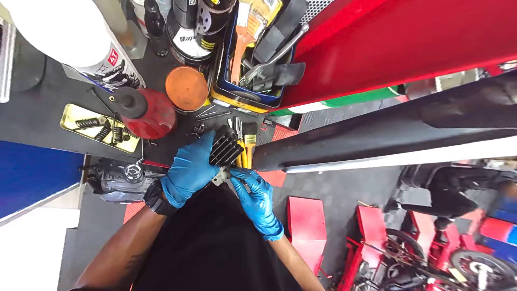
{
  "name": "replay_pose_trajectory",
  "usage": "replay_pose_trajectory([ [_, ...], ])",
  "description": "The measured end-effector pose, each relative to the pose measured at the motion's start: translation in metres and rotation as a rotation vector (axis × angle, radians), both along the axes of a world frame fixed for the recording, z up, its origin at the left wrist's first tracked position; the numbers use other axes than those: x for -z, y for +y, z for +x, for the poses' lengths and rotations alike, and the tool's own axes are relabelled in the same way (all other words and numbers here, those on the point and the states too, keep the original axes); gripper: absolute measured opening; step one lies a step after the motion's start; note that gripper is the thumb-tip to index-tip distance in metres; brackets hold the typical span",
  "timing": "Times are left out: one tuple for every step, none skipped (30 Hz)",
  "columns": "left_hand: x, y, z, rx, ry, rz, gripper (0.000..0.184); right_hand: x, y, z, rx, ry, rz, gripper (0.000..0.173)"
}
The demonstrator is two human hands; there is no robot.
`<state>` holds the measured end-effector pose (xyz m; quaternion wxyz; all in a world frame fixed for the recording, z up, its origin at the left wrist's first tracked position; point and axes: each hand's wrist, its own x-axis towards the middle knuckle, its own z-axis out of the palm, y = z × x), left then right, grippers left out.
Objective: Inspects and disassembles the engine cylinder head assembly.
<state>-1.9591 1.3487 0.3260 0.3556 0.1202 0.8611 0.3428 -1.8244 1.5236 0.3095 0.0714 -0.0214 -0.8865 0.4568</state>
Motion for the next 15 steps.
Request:
replay_pose_trajectory([
  [0.0002,-0.0001,-0.0002,0.000,0.002,0.002,0.090,0.0010,-0.0004,-0.0010,-0.003,0.000,0.013,0.015],
  [0.0005,-0.0002,-0.0004,0.003,0.006,0.004,0.090,0.0019,-0.0007,-0.0018,-0.005,-0.002,0.022,0.015],
  [0.0008,-0.0002,-0.0005,0.007,0.009,0.004,0.090,0.0030,-0.0010,-0.0025,-0.005,-0.006,0.032,0.016],
  [0.0009,-0.0003,-0.0007,0.010,0.006,0.006,0.090,0.0042,-0.0014,-0.0028,-0.001,-0.013,0.044,0.016],
  [0.0013,-0.0003,-0.0008,0.013,0.004,0.005,0.090,0.0050,-0.0019,-0.0030,0.005,-0.018,0.054,0.016],
  [0.0014,-0.0003,-0.0007,0.014,0.003,0.005,0.090,0.0054,-0.0023,-0.0032,0.009,-0.022,0.061,0.016],
  [0.0015,-0.0003,-0.0006,0.011,0.004,0.006,0.090,0.0054,-0.0026,-0.0037,0.012,-0.020,0.066,0.017],
  [0.0014,-0.0005,-0.0003,0.008,0.006,0.008,0.090,0.0053,-0.0030,-0.0038,0.015,-0.015,0.070,0.017],
  [0.0016,-0.0006,0.0000,0.007,0.010,0.008,0.090,0.0046,-0.0033,-0.0036,0.017,-0.011,0.073,0.018],
  [0.0018,-0.0005,0.0001,0.007,0.014,0.008,0.090,0.0034,-0.0034,-0.0033,0.017,-0.008,0.076,0.019],
  [0.0018,-0.0005,0.0003,0.007,0.015,0.008,0.090,0.0022,-0.0037,-0.0029,0.019,-0.004,0.080,0.019],
  [0.0017,-0.0005,0.0004,0.006,0.016,0.009,0.090,0.0013,-0.0041,-0.0022,0.021,0.003,0.084,0.018],
  [0.0016,-0.0005,0.0004,0.006,0.017,0.009,0.090,0.0010,-0.0046,-0.0016,0.022,0.013,0.095,0.017],
  [0.0015,-0.0005,0.0003,0.007,0.014,0.009,0.090,0.0008,-0.0049,-0.0009,0.023,0.021,0.107,0.016],
  [0.0014,-0.0003,0.0000,0.008,0.012,0.008,0.090,0.0011,-0.0050,-0.0004,0.023,0.029,0.121,0.016],
])
